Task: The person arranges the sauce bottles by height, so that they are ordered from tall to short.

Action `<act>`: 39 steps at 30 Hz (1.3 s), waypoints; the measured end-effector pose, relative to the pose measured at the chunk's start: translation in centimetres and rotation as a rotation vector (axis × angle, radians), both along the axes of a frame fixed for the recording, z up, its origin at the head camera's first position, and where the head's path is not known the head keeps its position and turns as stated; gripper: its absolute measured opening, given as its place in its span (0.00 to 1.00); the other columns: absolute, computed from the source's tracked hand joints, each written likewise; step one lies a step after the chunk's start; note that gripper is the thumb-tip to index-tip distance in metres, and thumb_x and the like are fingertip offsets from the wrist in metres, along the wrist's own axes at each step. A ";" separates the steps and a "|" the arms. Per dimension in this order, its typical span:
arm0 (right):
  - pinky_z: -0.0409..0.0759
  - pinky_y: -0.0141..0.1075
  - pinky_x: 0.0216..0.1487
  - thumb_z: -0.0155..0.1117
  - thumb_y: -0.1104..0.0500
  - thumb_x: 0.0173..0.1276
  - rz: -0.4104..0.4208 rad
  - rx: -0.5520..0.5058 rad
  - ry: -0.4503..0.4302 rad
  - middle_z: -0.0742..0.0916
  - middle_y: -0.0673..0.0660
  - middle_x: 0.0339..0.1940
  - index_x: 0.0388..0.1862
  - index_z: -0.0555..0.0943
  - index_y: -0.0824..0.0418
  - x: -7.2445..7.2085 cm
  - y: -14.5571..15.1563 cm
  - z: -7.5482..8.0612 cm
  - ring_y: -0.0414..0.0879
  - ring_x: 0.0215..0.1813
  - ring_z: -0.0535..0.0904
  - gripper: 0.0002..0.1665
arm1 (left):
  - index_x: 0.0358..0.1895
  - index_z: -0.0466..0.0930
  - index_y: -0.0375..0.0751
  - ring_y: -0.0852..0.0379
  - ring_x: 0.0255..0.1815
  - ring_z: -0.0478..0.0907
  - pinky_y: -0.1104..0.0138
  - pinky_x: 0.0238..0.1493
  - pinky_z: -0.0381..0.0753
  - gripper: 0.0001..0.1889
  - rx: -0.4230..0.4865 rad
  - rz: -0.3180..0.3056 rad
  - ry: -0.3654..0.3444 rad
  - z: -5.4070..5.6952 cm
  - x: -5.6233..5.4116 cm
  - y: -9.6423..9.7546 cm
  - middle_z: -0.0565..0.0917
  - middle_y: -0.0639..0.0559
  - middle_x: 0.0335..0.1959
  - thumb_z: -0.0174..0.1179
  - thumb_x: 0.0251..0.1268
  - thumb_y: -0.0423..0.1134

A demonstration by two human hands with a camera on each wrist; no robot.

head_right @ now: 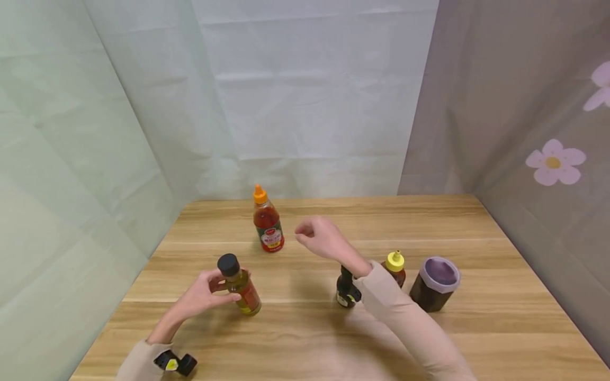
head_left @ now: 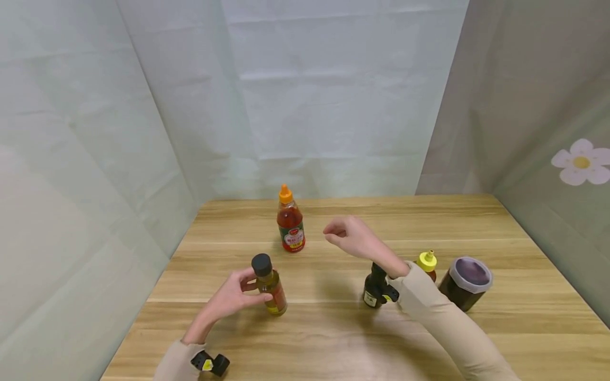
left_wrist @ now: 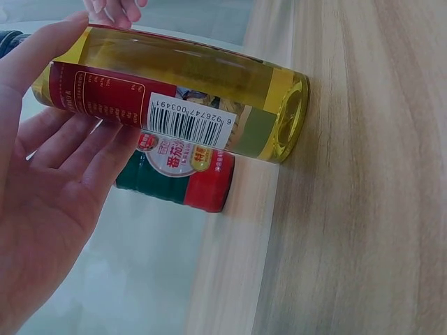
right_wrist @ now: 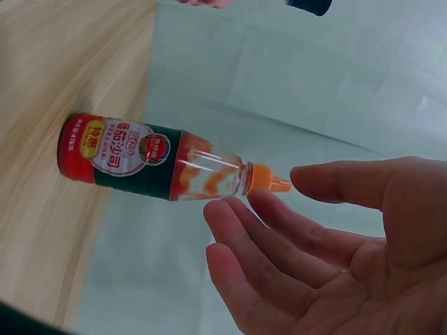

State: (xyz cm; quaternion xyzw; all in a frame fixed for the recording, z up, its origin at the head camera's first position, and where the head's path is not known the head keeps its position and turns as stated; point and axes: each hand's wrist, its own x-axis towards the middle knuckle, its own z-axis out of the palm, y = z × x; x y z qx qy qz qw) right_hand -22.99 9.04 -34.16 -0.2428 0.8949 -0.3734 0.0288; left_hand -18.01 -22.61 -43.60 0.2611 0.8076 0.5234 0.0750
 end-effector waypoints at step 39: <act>0.77 0.31 0.58 0.61 0.55 0.70 -0.150 -0.434 0.043 0.82 0.56 0.58 0.65 0.70 0.56 5.0 6.2 -6.1 0.50 0.60 0.77 0.26 | 0.60 0.75 0.38 0.68 0.54 0.79 0.55 0.58 0.79 0.26 -0.022 0.015 -0.011 -0.1 0.0 -0.1 0.81 0.39 0.56 0.69 0.58 0.37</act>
